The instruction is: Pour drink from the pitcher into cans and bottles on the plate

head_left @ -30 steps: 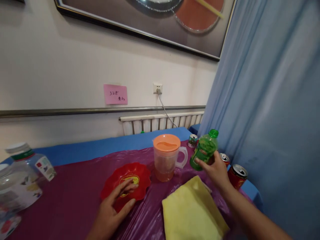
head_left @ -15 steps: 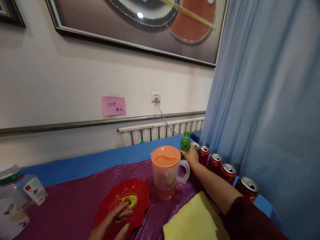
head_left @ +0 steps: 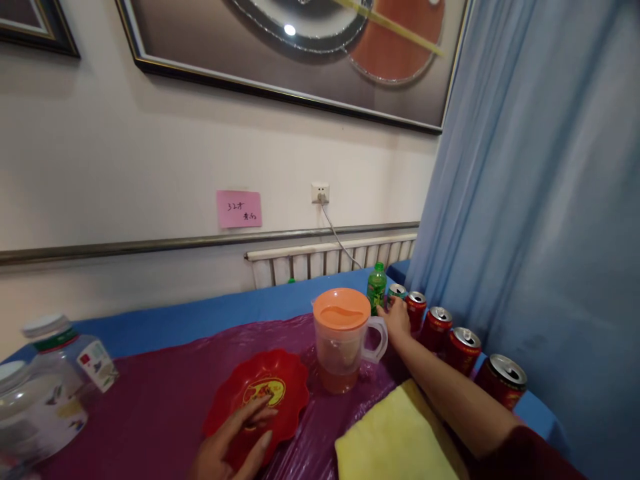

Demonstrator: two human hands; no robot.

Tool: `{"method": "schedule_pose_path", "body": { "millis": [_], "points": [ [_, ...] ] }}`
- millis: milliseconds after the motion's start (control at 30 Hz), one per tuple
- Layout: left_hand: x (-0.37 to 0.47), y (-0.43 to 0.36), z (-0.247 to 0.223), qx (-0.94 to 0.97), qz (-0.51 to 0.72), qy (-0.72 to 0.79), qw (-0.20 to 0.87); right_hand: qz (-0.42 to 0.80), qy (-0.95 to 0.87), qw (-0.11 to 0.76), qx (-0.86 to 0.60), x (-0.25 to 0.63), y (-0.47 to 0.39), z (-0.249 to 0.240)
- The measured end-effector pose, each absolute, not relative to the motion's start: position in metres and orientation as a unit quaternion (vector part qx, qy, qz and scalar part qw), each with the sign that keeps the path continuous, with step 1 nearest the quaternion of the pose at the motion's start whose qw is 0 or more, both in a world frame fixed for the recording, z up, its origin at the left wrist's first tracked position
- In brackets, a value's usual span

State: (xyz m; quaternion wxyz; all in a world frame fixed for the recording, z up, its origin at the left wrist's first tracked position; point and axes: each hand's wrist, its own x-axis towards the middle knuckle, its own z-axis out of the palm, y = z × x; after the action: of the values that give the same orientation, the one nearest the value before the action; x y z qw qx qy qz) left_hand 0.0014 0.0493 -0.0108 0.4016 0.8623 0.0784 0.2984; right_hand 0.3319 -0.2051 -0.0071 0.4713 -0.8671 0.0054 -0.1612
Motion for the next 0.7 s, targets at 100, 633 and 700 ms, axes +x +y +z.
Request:
{"method": "schedule_pose_path", "body": {
  "millis": [100,633,700],
  "points": [
    [0.001,0.042,-0.006,0.853,0.311,0.085,0.411,-0.192,-0.023,0.523,-0.83,0.285,-0.234,-0.009],
    [-0.002,0.01,0.023,0.72,0.39,0.154,0.553,-0.091,-0.543,0.616,-0.564,0.08,-0.159,0.011],
    [-0.003,0.011,0.026,0.706,0.41,0.177,0.549,-0.068,-0.589,0.572,-0.567,0.079,-0.156,-0.009]
  ]
}}
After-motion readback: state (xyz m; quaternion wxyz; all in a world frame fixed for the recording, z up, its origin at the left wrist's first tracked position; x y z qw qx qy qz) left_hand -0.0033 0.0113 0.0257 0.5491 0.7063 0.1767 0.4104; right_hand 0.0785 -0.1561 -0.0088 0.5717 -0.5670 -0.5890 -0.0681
